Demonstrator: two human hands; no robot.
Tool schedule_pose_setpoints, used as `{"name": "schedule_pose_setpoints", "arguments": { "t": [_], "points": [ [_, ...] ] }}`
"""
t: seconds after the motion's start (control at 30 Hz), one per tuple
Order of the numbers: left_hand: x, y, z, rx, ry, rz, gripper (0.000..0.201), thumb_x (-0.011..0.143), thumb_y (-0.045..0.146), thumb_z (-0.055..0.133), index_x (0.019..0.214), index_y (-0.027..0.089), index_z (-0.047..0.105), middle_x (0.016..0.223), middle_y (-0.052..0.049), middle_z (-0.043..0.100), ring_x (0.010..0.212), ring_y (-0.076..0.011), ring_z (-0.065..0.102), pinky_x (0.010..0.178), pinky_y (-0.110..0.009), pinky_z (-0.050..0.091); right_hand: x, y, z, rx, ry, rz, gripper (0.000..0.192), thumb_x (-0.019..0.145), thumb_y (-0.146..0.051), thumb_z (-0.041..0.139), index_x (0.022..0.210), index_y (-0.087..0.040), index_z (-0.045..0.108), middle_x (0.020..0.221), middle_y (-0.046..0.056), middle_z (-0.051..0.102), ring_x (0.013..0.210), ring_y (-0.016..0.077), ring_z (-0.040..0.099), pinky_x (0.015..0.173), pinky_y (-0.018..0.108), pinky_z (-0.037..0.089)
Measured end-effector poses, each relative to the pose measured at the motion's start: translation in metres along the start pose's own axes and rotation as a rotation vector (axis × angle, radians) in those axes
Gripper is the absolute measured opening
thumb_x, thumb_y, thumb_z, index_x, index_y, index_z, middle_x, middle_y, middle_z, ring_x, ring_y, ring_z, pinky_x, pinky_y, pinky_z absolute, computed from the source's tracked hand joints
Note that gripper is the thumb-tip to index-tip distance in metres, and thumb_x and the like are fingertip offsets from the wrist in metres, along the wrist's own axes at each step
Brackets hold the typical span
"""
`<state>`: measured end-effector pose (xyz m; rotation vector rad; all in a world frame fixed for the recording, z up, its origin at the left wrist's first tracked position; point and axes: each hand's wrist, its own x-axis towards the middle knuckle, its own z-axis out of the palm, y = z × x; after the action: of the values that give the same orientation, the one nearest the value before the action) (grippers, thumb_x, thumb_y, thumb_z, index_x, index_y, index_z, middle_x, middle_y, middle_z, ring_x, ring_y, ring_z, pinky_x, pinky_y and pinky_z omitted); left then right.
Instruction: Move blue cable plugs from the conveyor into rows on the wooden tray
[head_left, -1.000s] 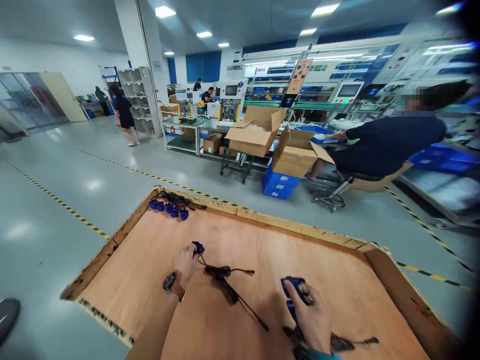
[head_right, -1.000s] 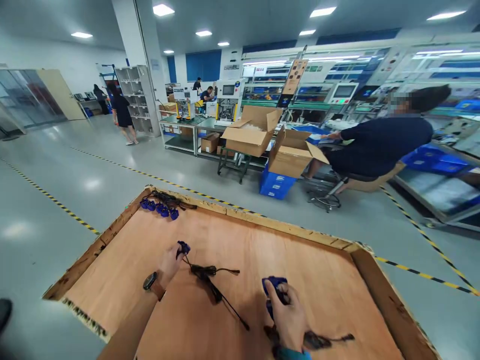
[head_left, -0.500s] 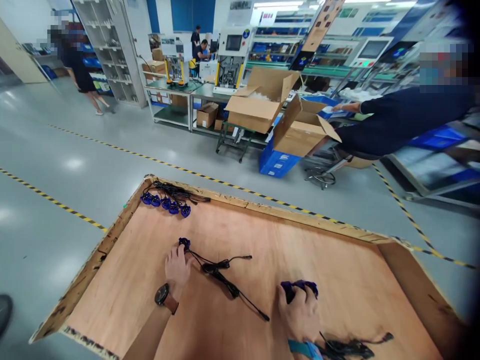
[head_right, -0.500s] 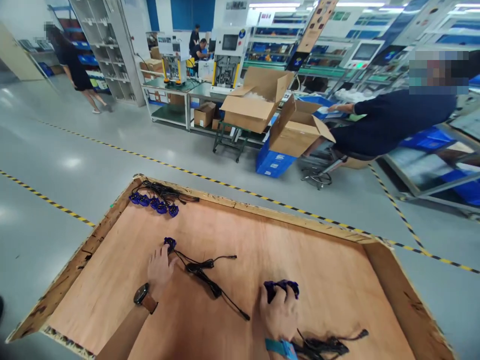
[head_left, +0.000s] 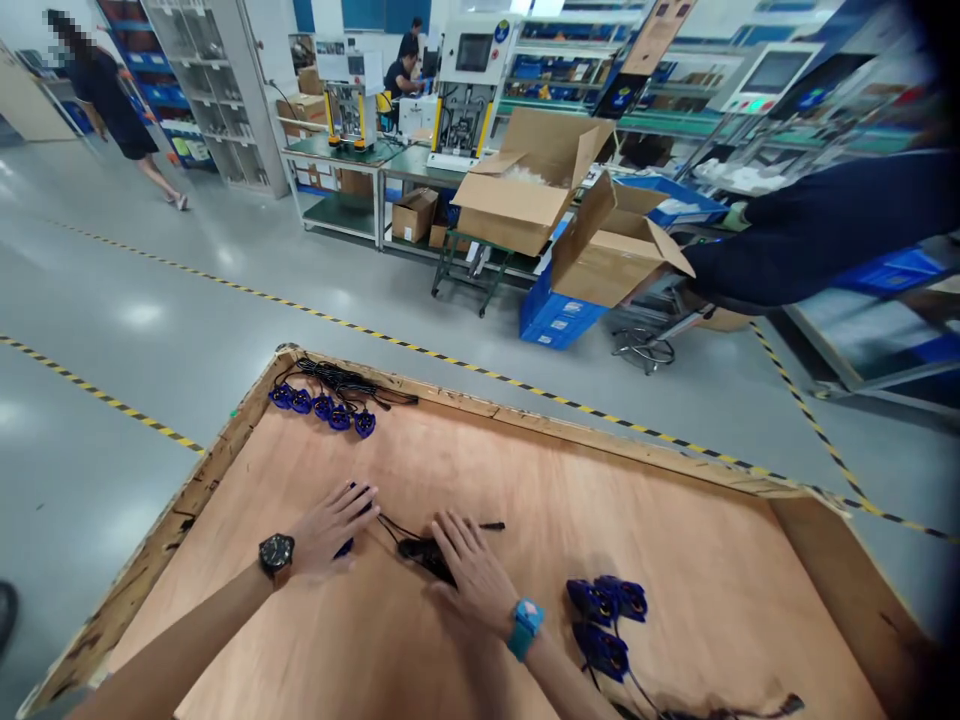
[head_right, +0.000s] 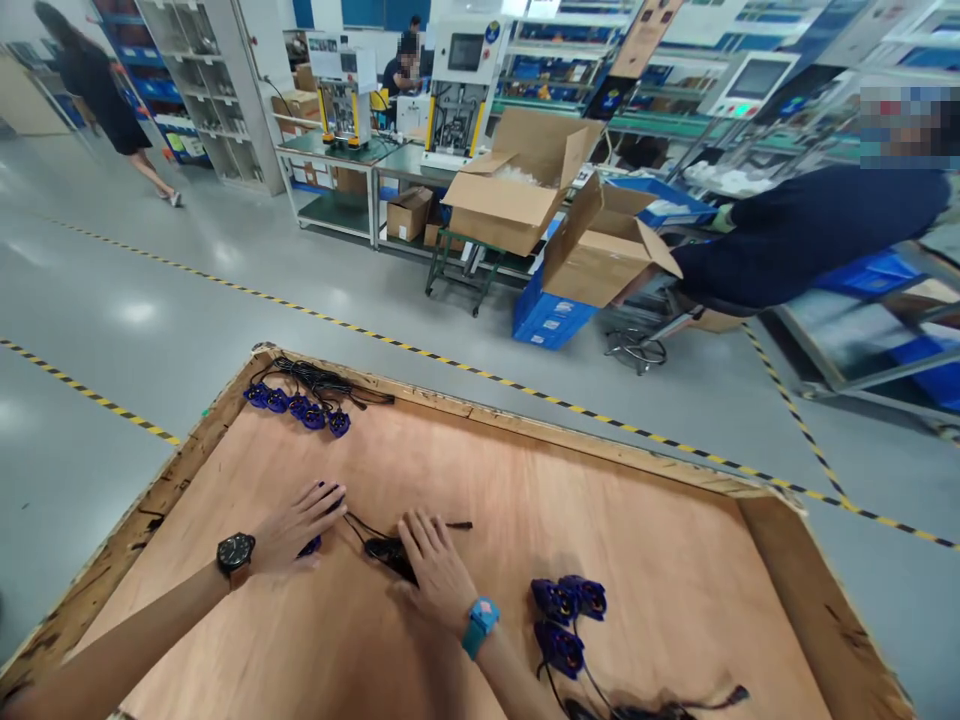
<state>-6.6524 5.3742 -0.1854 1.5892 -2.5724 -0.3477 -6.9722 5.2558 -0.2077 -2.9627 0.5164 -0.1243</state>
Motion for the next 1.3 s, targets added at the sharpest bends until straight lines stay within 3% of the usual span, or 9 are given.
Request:
{"name": "schedule_pose_setpoints", "arguments": {
  "t": [0.13, 0.33, 0.47, 0.63, 0.8, 0.9, 1.0, 1.17, 1.3],
  "points": [
    [0.021, 0.003, 0.016, 0.013, 0.127, -0.11, 0.079, 0.09, 0.049, 0.054, 0.156, 0.018, 0.024, 0.16, -0.017, 0.032, 0.152, -0.0343, 0.018, 0.122, -0.058, 0.021, 0.011, 0.022, 0.01, -0.026, -0.124, 0.008, 0.039, 0.096, -0.037, 0.054, 0.125, -0.012, 0.06, 0.109, 0.013, 0.066, 0.097, 0.0277, 0.058, 0.086, 0.042, 0.049],
    [0.109, 0.03, 0.041, -0.011, 0.458, -0.622, 0.063, 0.094, 0.051, 0.046, 0.142, 0.01, 0.048, 0.141, -0.022, 0.051, 0.139, -0.037, 0.038, 0.117, -0.062, 0.03, 0.089, 0.084, -0.008, 0.058, -0.013, 0.246, 0.025, 0.098, -0.023, 0.045, 0.113, -0.01, 0.061, 0.105, 0.015, 0.064, 0.094, 0.0281, 0.057, 0.083, 0.041, 0.05],
    [0.184, 0.03, 0.04, -0.058, 0.64, -0.934, 0.067, 0.092, 0.041, 0.05, 0.145, 0.002, 0.041, 0.147, -0.026, 0.045, 0.142, -0.0392, 0.034, 0.119, -0.064, 0.023, 0.172, 0.114, -0.036, 0.132, 0.123, 0.24, 0.034, 0.099, -0.025, 0.043, 0.126, -0.011, 0.058, 0.113, 0.016, 0.063, 0.106, 0.0293, 0.056, 0.096, 0.042, 0.048],
    [0.243, 0.015, 0.031, -0.062, 0.785, -1.119, 0.07, 0.094, 0.03, 0.042, 0.154, -0.001, 0.021, 0.16, -0.025, 0.028, 0.152, -0.0364, 0.015, 0.123, -0.061, 0.018, 0.254, 0.114, -0.041, 0.302, 0.022, 0.173, 0.039, 0.097, -0.019, 0.043, 0.132, -0.013, 0.06, 0.124, 0.015, 0.066, 0.114, 0.0252, 0.062, 0.103, 0.038, 0.049],
    [0.231, 0.006, 0.023, -0.134, 0.775, -0.968, 0.082, 0.089, 0.027, 0.049, 0.156, 0.0, 0.007, 0.162, -0.027, 0.019, 0.154, -0.0342, 0.006, 0.123, -0.061, 0.018, 0.26, 0.117, -0.028, 0.403, -0.01, 0.181, 0.045, 0.098, -0.025, 0.042, 0.14, -0.012, 0.056, 0.136, 0.014, 0.062, 0.125, 0.0249, 0.059, 0.108, 0.039, 0.047],
    [0.198, 0.001, 0.017, -0.135, 0.746, -0.822, 0.093, 0.089, 0.044, 0.054, 0.156, 0.002, 0.004, 0.164, -0.025, 0.012, 0.154, -0.0345, 0.001, 0.123, -0.062, 0.018, 0.232, 0.112, -0.024, 0.474, 0.218, 0.283, 0.05, 0.101, -0.034, 0.037, 0.145, -0.012, 0.049, 0.142, 0.014, 0.057, 0.129, 0.0244, 0.056, 0.11, 0.041, 0.046],
    [0.163, -0.013, 0.013, -0.049, 0.693, -0.802, 0.092, 0.089, 0.051, 0.053, 0.157, 0.005, 0.01, 0.165, -0.023, 0.012, 0.154, -0.0359, 0.002, 0.123, -0.065, 0.013, 0.2, 0.09, -0.015, 0.458, 0.403, 0.378, 0.05, 0.103, -0.038, 0.034, 0.143, -0.014, 0.052, 0.141, 0.013, 0.057, 0.132, 0.0249, 0.053, 0.113, 0.046, 0.043],
    [0.133, -0.046, 0.007, 0.095, 0.51, -0.784, 0.08, 0.092, 0.05, 0.048, 0.153, 0.005, 0.027, 0.164, -0.021, 0.018, 0.154, -0.0373, 0.006, 0.122, -0.065, 0.006, 0.185, 0.044, 0.005, 0.312, 0.251, 0.253, 0.051, 0.101, -0.026, 0.035, 0.15, -0.016, 0.043, 0.155, 0.012, 0.041, 0.147, 0.0294, 0.032, 0.12, 0.057, 0.03],
    [0.132, -0.063, 0.004, 0.144, 0.453, -0.759, 0.077, 0.092, 0.051, 0.045, 0.152, 0.004, 0.032, 0.161, -0.023, 0.026, 0.153, -0.0379, 0.012, 0.122, -0.064, 0.009, 0.203, 0.038, 0.005, 0.29, 0.167, 0.275, 0.052, 0.102, -0.025, 0.029, 0.152, -0.012, 0.038, 0.157, 0.014, 0.038, 0.149, 0.0308, 0.026, 0.121, 0.061, 0.025]
  ]
}}
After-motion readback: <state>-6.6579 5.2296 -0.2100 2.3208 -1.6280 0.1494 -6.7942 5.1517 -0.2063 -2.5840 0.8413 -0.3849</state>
